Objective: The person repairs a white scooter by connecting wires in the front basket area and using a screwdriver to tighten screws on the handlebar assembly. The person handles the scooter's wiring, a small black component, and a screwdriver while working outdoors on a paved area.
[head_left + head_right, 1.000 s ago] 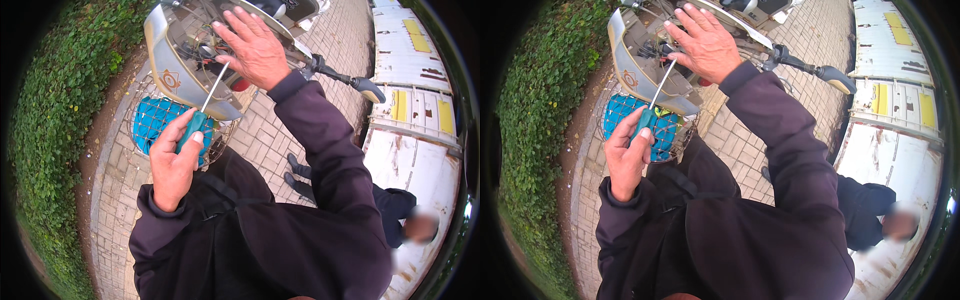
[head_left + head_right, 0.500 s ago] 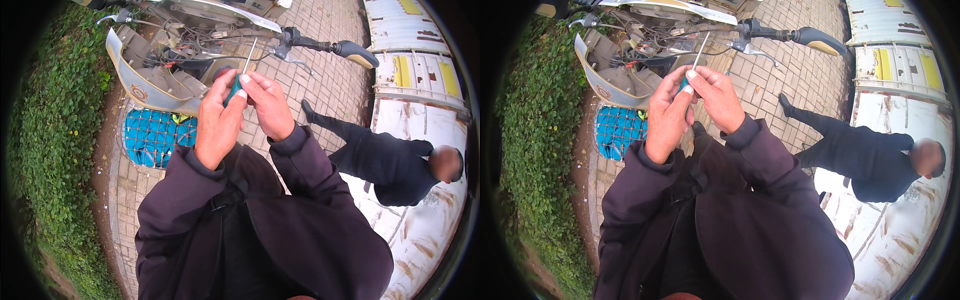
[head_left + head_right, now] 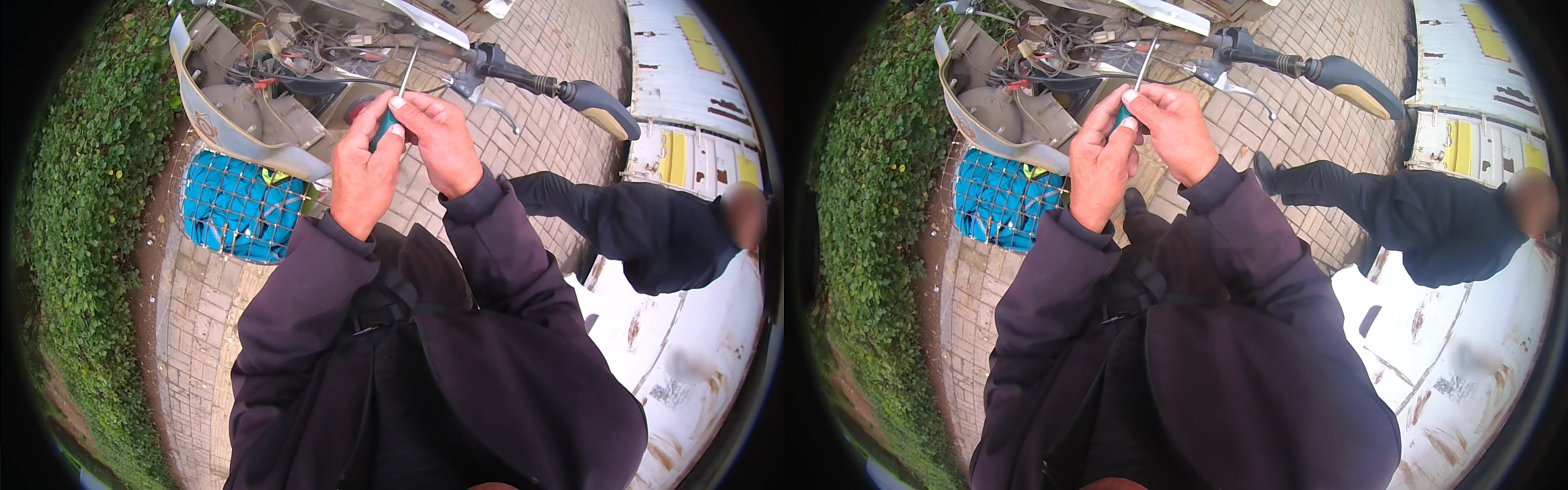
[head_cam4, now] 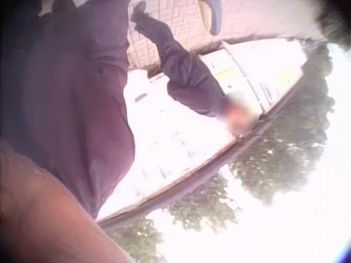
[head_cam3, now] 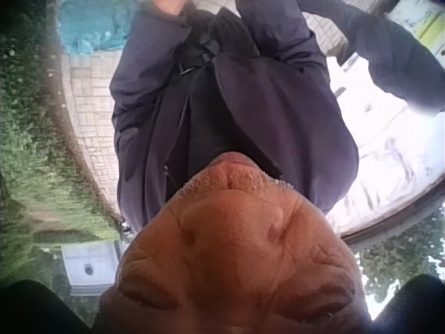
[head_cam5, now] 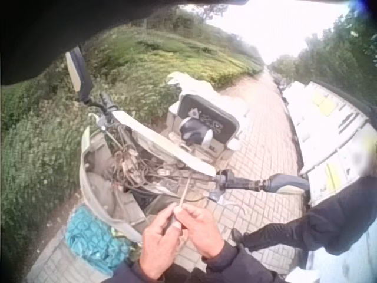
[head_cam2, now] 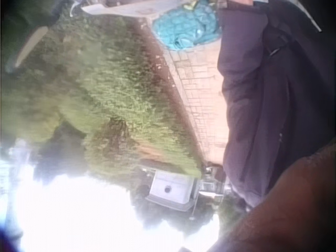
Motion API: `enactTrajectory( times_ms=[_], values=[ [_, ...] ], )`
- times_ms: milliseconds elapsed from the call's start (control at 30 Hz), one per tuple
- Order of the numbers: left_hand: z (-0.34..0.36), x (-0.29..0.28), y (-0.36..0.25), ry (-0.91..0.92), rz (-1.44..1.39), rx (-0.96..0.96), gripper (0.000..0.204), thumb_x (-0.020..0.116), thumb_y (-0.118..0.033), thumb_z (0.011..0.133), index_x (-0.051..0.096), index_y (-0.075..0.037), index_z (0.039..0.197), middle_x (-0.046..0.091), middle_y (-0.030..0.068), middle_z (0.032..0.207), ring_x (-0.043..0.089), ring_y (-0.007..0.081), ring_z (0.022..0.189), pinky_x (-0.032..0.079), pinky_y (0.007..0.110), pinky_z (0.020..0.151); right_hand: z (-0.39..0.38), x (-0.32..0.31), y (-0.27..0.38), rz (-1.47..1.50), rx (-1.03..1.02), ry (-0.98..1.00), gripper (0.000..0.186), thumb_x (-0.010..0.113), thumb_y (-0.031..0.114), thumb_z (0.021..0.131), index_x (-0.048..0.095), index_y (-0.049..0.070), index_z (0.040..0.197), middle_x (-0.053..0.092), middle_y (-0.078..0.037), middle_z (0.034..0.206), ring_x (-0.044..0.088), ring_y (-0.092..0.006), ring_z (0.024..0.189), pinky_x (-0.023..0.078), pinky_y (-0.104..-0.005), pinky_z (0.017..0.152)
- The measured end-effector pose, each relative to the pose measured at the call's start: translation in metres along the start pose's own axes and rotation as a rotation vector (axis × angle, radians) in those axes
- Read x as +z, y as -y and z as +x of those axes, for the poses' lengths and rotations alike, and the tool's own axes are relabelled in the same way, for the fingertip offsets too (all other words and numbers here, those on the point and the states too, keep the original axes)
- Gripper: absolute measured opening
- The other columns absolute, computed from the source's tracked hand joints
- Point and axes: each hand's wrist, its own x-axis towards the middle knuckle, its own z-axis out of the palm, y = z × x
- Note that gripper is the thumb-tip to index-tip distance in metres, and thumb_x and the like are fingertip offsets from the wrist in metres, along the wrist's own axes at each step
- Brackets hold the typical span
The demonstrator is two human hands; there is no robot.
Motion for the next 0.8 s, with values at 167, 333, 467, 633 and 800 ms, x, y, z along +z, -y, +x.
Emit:
enactTrajectory(
  times_ms=[167,333,467,633,800],
  values=[
    [0.007,-0.003,0.013,-0.132,0.467,0.445,0.047,0.067,-0.009,0.099,0.064,-0.006,0.145,0.072,0.011,0.1,0.069,0.0228,0.08,0.054,0.039,0.064,0.004,-0.008,0.003,-0.07,0.027,0.005,0.025,0.062,0.019,0.109,0.074,-0.002,0.114,0.074,-0.004,0.096,0.066,-0.0102,0.082,0.054,-0.0279,0.076],
    [0.002,-0.008,0.021,-0.254,1.188,0.692,0.055,0.071,-0.01,0.092,0.063,-0.011,0.146,0.064,0.0096,0.096,0.072,0.0296,0.083,0.059,0.041,0.066,0.016,-0.012,0.008,-0.019,0.104,0.064,0.032,0.058,0.026,0.112,0.072,-0.002,0.12,0.076,-0.006,0.102,0.071,-0.0143,0.09,0.056,-0.0304,0.086],
    [0.007,-0.009,0.026,-0.354,1.129,0.653,0.052,0.075,-0.007,0.089,0.066,-0.007,0.14,0.067,0.0089,0.103,0.072,0.0291,0.082,0.059,0.04,0.067,0.028,-0.012,0.004,-0.07,0.122,0.028,0.029,0.06,0.023,0.111,0.074,-0.001,0.117,0.078,-0.009,0.103,0.074,-0.0167,0.085,0.059,-0.032,0.081],
    [0.016,-0.019,0.016,-0.124,0.091,0.152,0.038,0.069,-0.01,0.098,0.069,0.002,0.133,0.071,0.0076,0.097,0.064,0.0149,0.066,0.05,0.03,0.056,0.035,-0.016,0.003,-0.179,0.043,0.011,0.027,0.069,0.025,0.106,0.077,-0.002,0.106,0.077,-0.008,0.094,0.072,-0.0154,0.079,0.058,-0.0304,0.078],
    [0.015,-0.029,0.0,0.05,-0.59,-0.262,0.038,0.063,-0.013,0.106,0.062,0.004,0.14,0.069,0.0075,0.092,0.054,0.0069,0.059,0.035,0.02,0.044,0.04,-0.019,0.003,-0.181,0.008,0.012,0.027,0.076,0.026,0.102,0.078,-0.001,0.098,0.076,-0.006,0.089,0.069,-0.0131,0.074,0.057,-0.0294,0.074]
  ],
)
